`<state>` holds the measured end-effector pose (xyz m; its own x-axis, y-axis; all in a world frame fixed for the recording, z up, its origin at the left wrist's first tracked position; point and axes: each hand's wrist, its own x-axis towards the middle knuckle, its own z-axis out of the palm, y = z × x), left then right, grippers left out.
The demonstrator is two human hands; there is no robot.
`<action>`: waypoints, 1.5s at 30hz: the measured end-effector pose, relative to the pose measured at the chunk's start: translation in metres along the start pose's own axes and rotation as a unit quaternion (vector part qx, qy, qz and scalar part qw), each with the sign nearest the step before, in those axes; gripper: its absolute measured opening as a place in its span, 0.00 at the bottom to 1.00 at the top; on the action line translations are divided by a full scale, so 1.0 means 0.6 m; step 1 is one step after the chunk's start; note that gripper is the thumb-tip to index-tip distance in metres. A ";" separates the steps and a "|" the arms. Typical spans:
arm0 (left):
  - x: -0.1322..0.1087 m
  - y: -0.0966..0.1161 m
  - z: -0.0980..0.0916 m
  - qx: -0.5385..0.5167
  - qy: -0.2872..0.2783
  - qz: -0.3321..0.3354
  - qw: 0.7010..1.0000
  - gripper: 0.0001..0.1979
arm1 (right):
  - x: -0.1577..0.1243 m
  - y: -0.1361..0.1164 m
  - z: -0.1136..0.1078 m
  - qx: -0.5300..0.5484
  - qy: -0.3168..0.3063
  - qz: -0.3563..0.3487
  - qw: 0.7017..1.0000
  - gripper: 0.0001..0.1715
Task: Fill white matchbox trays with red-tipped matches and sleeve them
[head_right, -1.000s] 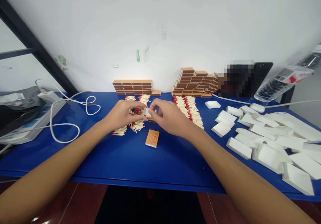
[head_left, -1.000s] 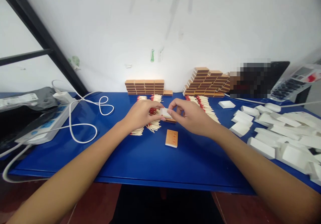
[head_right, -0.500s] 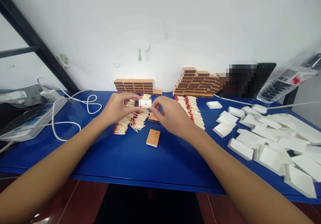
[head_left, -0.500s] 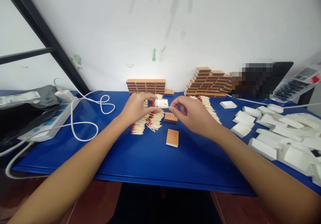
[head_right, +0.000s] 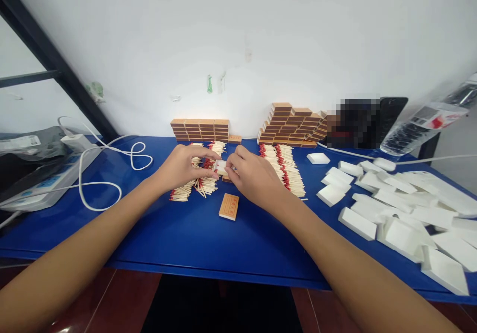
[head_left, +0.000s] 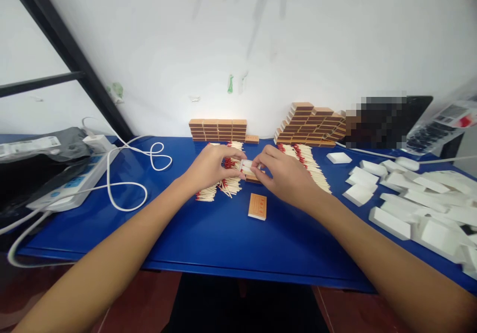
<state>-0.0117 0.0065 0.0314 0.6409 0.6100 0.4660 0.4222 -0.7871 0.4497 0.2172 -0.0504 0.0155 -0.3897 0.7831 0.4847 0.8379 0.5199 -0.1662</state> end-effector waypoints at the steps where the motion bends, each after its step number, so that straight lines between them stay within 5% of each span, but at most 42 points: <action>1: 0.000 0.001 0.000 -0.001 -0.001 0.000 1.000 0.16 | 0.000 -0.002 0.001 -0.004 0.000 0.000 1.000 0.11; 12: 0.001 -0.017 -0.003 0.023 0.029 -0.024 0.999 0.16 | 0.000 -0.019 -0.004 0.111 0.020 0.026 0.993 0.08; 25: 0.002 -0.024 -0.001 0.084 0.062 -0.029 0.994 0.14 | -0.004 -0.094 0.036 0.087 -0.116 0.031 0.989 0.04; 33: 0.002 -0.029 -0.003 0.088 0.058 -0.029 0.994 0.16 | -0.011 -0.079 0.018 0.059 -0.168 0.063 0.982 0.06; 40: 0.001 -0.028 -0.001 0.087 0.027 -0.023 0.996 0.17 | -0.003 -0.034 -0.010 -0.037 -0.063 0.055 0.996 0.10; 45: 0.002 -0.015 -0.001 0.020 0.002 0.002 1.000 0.18 | 0.003 -0.008 -0.006 -0.098 -0.052 0.040 0.993 0.11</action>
<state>-0.0149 0.0144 0.0284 0.6403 0.6068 0.4710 0.4449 -0.7928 0.4167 0.2137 -0.0528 0.0206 -0.3474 0.8553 0.3843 0.9221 0.3861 -0.0256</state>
